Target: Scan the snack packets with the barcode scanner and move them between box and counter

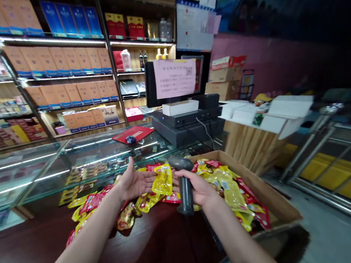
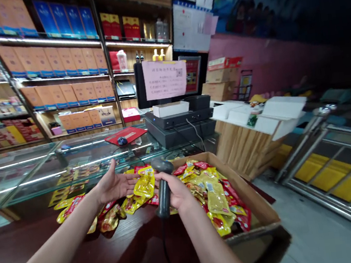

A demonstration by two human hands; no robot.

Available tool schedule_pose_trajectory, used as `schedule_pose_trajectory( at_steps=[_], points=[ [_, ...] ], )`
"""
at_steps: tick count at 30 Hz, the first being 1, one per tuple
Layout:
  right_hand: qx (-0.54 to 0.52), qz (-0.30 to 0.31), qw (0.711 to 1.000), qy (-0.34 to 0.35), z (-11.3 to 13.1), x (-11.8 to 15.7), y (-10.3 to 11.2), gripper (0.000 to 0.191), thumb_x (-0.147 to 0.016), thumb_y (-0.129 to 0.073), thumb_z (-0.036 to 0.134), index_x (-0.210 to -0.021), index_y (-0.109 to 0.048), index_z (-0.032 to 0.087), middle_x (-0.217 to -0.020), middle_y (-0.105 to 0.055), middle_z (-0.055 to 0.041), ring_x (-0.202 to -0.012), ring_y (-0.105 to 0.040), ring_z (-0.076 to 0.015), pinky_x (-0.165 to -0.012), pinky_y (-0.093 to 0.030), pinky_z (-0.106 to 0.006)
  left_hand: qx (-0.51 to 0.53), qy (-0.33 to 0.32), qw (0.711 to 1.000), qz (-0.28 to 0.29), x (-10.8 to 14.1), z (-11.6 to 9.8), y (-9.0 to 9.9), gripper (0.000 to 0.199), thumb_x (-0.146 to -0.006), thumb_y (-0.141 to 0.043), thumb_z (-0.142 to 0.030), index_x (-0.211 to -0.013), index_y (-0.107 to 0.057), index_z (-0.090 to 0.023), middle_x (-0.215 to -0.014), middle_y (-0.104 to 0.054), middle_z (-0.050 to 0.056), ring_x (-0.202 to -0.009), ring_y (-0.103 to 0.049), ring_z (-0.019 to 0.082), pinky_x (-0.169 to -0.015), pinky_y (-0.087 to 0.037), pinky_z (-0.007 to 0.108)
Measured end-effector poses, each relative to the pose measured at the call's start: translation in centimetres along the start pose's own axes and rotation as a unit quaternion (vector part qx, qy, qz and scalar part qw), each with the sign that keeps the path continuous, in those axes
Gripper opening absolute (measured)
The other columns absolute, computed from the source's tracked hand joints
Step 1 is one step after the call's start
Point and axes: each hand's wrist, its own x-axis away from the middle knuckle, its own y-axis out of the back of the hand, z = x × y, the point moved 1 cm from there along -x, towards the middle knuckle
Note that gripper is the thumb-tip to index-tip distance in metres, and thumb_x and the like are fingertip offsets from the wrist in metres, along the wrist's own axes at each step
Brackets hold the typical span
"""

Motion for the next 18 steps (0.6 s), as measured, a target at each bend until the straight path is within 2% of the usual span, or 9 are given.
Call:
schedule_pose_trajectory(
  at_steps=[3,6,9,13,15,18],
  points=[
    [-0.005,-0.03,0.999,0.039,2.7,1.8,2.0,0.011,-0.074,-0.059,0.011,-0.084,-0.062,0.014,-0.071,-0.068,-0.0038,-0.066,-0.066,-0.0144,-0.065,-0.054,-0.025,-0.015,0.024,0.999,0.044,-3.4,-0.4,-2.4,0.108,-0.064,-0.023,-0.088,-0.12,-0.049,0.0,-0.113,-0.06,0.026,-0.106,-0.057,0.033,-0.09,-0.041,0.039],
    [-0.014,-0.055,0.995,0.086,5.1,3.9,4.6,0.014,-0.074,-0.059,0.01,-0.087,-0.062,0.013,-0.077,-0.07,-0.0056,-0.07,-0.067,-0.0148,-0.067,-0.055,-0.025,-0.034,0.05,0.995,0.078,-7.3,0.1,-5.3,0.109,-0.063,-0.023,-0.089,-0.12,-0.048,0.001,-0.115,-0.059,0.027,-0.109,-0.055,0.033,-0.092,-0.039,0.039],
    [-0.036,-0.073,0.989,0.123,7.1,6.4,7.6,0.016,-0.074,-0.06,0.01,-0.088,-0.062,0.014,-0.076,-0.07,-0.0048,-0.067,-0.067,-0.0144,-0.064,-0.055,-0.024,-0.048,0.082,0.989,0.11,-11.2,1.5,-8.6,0.108,-0.064,-0.023,-0.088,-0.12,-0.048,0.001,-0.115,-0.058,0.027,-0.11,-0.054,0.033,-0.094,-0.037,0.039],
    [-0.049,-0.154,0.967,0.198,9.0,9.5,11.7,0.015,-0.071,-0.063,0.011,-0.085,-0.063,0.016,-0.064,-0.067,-0.0011,-0.055,-0.063,-0.0128,-0.057,-0.053,-0.023,-0.058,0.131,0.977,0.158,-15.2,3.9,-12.4,0.109,-0.063,-0.022,-0.089,-0.121,-0.048,0.0,-0.119,-0.056,0.027,-0.113,-0.052,0.035,-0.098,-0.034,0.043],
    [-0.049,-0.192,0.949,0.244,9.8,10.6,13.4,0.015,-0.069,-0.064,0.012,-0.084,-0.064,0.016,-0.064,-0.067,-0.0003,-0.053,-0.061,-0.0121,-0.055,-0.053,-0.022,-0.059,0.152,0.972,0.171,-16.4,4.9,-13.5,0.111,-0.06,-0.023,-0.09,-0.122,-0.048,-0.002,-0.122,-0.055,0.027,-0.115,-0.05,0.038,-0.1,-0.031,0.047],
    [-0.062,-0.225,0.932,0.277,10.5,11.4,14.5,0.016,-0.068,-0.064,0.011,-0.084,-0.064,0.017,-0.075,-0.07,-0.002,-0.061,-0.064,-0.0122,-0.061,-0.055,-0.022,-0.055,0.16,0.968,0.183,-16.9,5.5,-13.9,0.111,-0.058,-0.025,-0.091,-0.122,-0.047,-0.003,-0.127,-0.051,0.027,-0.12,-0.046,0.04,-0.102,-0.028,0.05]
  ],
)
